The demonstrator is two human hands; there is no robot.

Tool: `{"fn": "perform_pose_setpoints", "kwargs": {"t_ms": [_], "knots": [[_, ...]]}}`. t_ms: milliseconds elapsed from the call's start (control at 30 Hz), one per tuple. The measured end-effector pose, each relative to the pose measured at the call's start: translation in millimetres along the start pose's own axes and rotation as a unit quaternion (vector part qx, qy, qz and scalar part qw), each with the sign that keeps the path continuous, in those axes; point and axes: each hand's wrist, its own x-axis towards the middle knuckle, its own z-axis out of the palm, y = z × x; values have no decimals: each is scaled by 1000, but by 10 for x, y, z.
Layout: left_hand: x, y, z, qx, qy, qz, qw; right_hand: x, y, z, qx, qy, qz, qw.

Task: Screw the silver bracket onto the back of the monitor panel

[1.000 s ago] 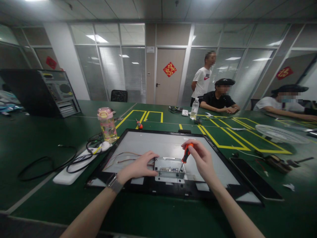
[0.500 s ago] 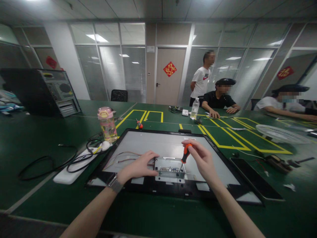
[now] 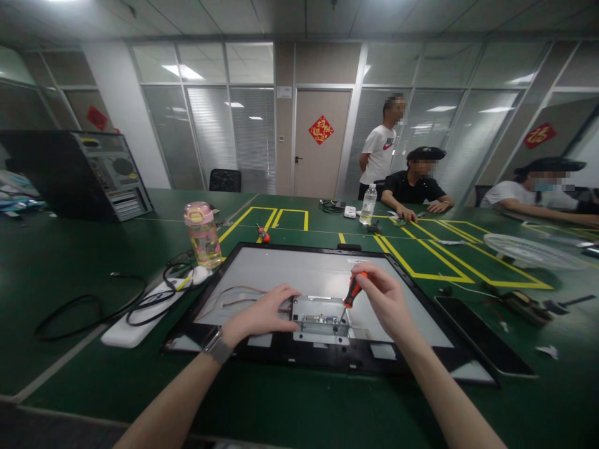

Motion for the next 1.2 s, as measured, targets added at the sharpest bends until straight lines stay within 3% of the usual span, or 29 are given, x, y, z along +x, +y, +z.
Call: {"fn": "perform_pose_setpoints", "kwargs": {"t_ms": [500, 700, 867, 1067, 1200], "knots": [[3, 8, -2, 5, 5, -2, 1000, -8, -19, 2, 28, -23, 26, 999], [6, 3, -2, 4, 4, 3, 1000, -11, -45, 23, 22, -22, -14, 999], [-3, 40, -15, 0, -1, -2, 1000, -17, -49, 16, 52, -48, 31, 997], [-10, 50, -20, -2, 0, -3, 1000, -17, -13, 18, 41, -29, -6, 999], [-10, 33, -19, 3, 0, -4, 1000, -15, -23, 15, 52, -30, 23, 998]]}}
